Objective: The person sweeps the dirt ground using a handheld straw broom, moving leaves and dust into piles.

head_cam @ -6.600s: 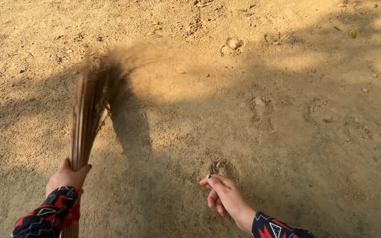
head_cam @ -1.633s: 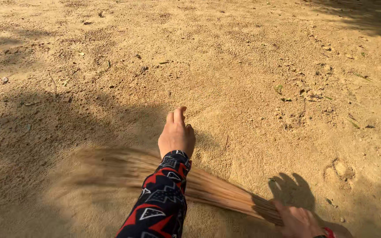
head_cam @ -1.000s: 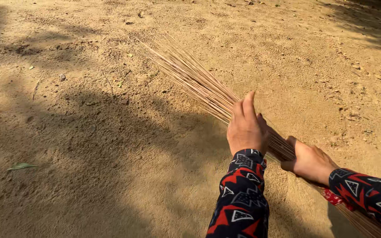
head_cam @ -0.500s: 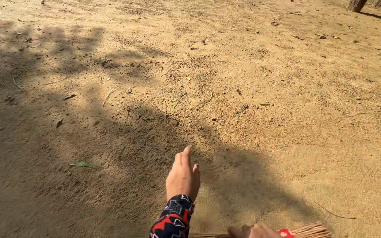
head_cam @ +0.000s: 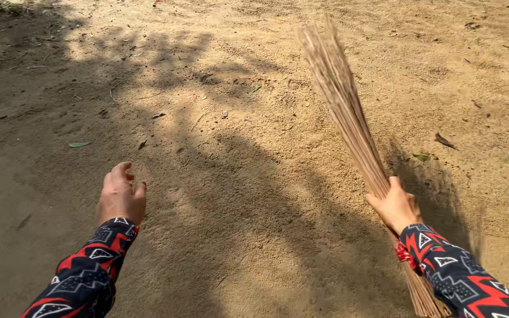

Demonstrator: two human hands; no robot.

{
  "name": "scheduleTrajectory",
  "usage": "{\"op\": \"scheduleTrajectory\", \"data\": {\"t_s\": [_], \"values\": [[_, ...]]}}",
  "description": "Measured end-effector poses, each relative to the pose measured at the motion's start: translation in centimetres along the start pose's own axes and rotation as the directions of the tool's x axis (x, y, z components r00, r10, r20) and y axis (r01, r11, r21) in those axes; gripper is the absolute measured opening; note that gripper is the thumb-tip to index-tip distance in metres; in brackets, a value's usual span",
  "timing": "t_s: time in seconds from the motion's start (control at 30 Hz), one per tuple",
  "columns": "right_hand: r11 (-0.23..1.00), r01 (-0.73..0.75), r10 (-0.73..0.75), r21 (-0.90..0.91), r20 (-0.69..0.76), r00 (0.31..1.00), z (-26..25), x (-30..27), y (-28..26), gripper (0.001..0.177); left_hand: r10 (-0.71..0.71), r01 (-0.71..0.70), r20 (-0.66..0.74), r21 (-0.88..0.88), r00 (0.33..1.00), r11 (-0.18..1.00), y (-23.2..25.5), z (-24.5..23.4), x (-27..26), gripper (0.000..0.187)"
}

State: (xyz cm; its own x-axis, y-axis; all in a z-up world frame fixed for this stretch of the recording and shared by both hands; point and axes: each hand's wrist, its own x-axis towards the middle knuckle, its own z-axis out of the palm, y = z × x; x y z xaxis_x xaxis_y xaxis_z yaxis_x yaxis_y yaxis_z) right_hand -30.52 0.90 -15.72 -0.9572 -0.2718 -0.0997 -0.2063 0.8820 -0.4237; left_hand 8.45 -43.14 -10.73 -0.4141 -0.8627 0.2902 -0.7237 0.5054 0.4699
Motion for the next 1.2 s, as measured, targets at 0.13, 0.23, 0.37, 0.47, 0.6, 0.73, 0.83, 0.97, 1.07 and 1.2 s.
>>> {"op": "scheduleTrajectory", "data": {"t_s": [0.13,0.23,0.37,0.47,0.6,0.73,0.83,0.97,1.07,1.2], "values": [[0.867,0.498,-0.48,0.027,0.314,0.819,6.8,-8.3,-12.8,0.062,0.046,-0.044,-0.022,0.115,0.999,0.992,0.6,-5.2,1.2,0.053],[0.588,0.802,-0.738,0.107,0.477,0.477,8.9,-16.6,-16.5,0.055,0.081,-0.074,-0.019,0.237,0.997,0.969,3.7,-7.4,2.0,0.054],[0.332,0.935,-0.786,0.123,0.585,0.201,11.2,-19.6,-17.0,0.052,-0.047,0.036,0.051,0.188,0.998,0.981,8.4,-8.0,2.3,0.054],[0.503,0.864,-0.69,-0.003,0.601,0.403,13.9,-13.6,-13.4,0.058,-0.036,0.021,0.107,0.141,0.994,0.99,11.6,-6.7,2.3,0.055],[0.952,0.17,-0.03,-0.257,0.471,0.882,12.4,-0.2,3.7,0.055,-0.045,0.051,0.063,-0.085,0.997,0.995,13.4,-4.6,3.4,0.055],[0.907,-0.416,0.42,0.06,-0.08,0.904,5.2,4.4,21.8,0.081,-0.288,0.311,0.12,-0.293,0.95,0.904,9.5,-0.8,1.4,0.055],[0.71,-0.581,0.654,0.397,-0.068,0.753,2.8,2.4,27.1,0.074,-0.318,0.328,0.133,-0.069,0.939,0.942,5.1,2.4,1.0,0.057],[0.533,-0.552,0.7,0.641,0.031,0.713,4.5,-1.0,24.2,0.064,-0.25,0.263,0.088,-0.182,0.964,0.948,5.7,5.7,5.5,0.055],[0.458,-0.507,0.637,0.73,0.128,0.76,5.8,-3.2,19.5,0.057,-0.134,0.157,0.107,-0.247,0.985,0.956,9.1,6.9,6.9,0.052],[0.496,-0.472,0.441,0.729,0.256,0.86,4.6,-5.3,4.7,0.048,-0.029,0.074,0.174,-0.258,0.984,0.963,14.0,8.6,7.1,0.049]]}}
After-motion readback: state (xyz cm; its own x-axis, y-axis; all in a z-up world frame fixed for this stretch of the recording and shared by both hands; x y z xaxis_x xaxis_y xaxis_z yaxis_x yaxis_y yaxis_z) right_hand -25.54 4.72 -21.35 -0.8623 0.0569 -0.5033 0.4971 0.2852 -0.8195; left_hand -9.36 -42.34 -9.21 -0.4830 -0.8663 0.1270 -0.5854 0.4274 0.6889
